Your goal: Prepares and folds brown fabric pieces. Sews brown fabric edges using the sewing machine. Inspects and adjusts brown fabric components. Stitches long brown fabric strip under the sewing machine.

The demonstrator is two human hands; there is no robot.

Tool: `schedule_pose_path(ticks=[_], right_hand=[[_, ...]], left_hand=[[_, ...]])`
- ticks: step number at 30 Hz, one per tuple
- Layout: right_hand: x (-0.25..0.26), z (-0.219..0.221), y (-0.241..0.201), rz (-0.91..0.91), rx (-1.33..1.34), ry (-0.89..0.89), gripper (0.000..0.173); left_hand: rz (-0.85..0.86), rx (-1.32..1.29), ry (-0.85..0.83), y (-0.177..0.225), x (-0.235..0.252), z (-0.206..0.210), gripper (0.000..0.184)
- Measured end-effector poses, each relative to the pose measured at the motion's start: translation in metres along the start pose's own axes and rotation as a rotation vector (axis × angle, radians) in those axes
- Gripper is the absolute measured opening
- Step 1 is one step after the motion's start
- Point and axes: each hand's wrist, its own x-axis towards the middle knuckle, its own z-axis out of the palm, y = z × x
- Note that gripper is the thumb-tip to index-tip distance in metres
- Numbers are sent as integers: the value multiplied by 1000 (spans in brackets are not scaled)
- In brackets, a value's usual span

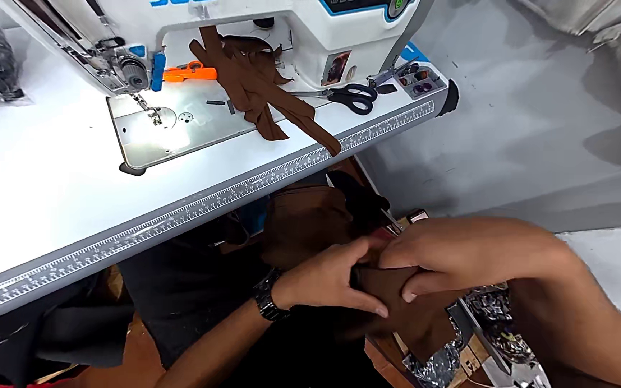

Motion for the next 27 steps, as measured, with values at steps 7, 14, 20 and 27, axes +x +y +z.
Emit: schedule_pose_path(ticks=[7,14,20,27], right_hand=[[16,3,39,24,-20,188,18],[106,9,82,-67,-636,865,27],[130,64,160,-268,-945,962,23],[123,69,174,-113,-824,1004,23]], left_hand=[[-266,-18,61,-9,-85,-28,30],[-355,1408,619,45,-71,23,45],[-559,1601,387,-40,-26,65,50],[-560,1636,306,-42,-17,68,59]])
